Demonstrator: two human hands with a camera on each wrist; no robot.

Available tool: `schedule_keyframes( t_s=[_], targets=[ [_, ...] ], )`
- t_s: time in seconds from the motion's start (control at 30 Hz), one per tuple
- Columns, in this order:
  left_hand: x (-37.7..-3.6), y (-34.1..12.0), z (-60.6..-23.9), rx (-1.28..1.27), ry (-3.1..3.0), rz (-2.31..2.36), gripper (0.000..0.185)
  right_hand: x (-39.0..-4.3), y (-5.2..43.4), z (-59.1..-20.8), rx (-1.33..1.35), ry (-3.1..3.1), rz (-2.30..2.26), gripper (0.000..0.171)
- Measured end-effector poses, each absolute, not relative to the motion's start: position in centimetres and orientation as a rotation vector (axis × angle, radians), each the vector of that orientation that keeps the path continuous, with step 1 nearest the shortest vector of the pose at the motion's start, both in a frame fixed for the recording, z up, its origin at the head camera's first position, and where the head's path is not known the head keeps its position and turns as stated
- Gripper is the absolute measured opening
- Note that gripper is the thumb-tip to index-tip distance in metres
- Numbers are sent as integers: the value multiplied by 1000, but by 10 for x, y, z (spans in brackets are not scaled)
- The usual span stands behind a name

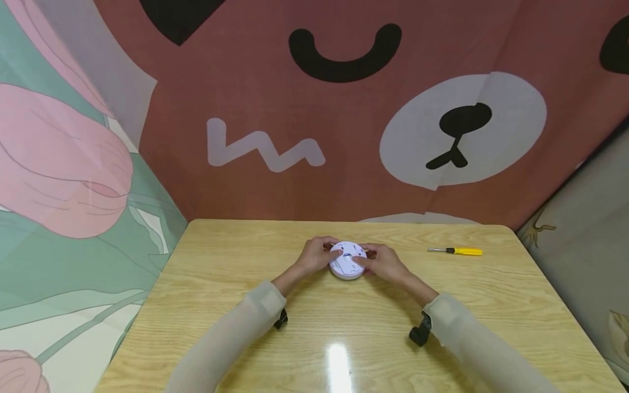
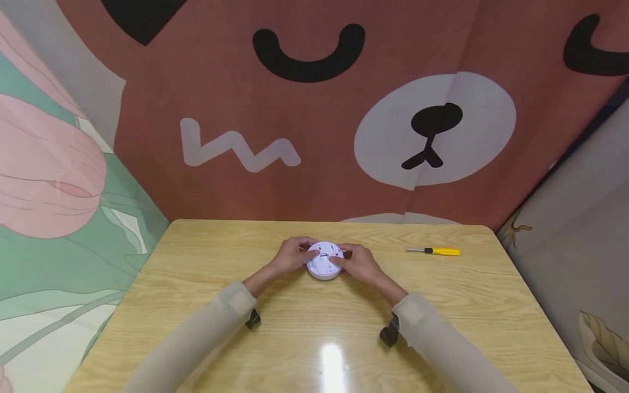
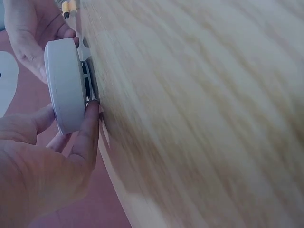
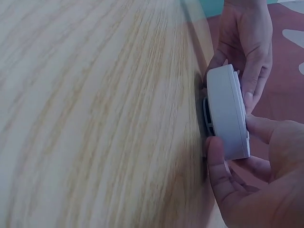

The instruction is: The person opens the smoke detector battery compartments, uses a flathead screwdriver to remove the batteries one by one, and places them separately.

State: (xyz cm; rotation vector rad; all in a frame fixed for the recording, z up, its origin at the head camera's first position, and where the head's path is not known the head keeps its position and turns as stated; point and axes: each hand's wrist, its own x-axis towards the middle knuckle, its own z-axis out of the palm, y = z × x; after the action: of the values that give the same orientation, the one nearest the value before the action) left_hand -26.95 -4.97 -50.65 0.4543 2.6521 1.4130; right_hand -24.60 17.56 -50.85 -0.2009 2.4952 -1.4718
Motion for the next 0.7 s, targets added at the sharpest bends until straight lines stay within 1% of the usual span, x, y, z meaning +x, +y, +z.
schedule_keyframes(
  t_s=[0.3, 0.5, 0.57, 0.7],
  targets=[
    [-265, -59, -505, 384, 2507, 1507, 28, -250, 177, -509, -262, 2520, -1464, 48],
    [-263, -65, -504, 395, 2444, 1529, 33, -253, 177, -507, -300, 2579, -1401, 47],
    [-262, -66, -504, 403, 2433, 1514, 39, -253, 177, -506, -324, 2606, -1364, 46],
    [-260, -71, -502, 417, 2385, 1487, 64, -254, 177, -503, -414, 2678, -1283, 44]
  ],
)
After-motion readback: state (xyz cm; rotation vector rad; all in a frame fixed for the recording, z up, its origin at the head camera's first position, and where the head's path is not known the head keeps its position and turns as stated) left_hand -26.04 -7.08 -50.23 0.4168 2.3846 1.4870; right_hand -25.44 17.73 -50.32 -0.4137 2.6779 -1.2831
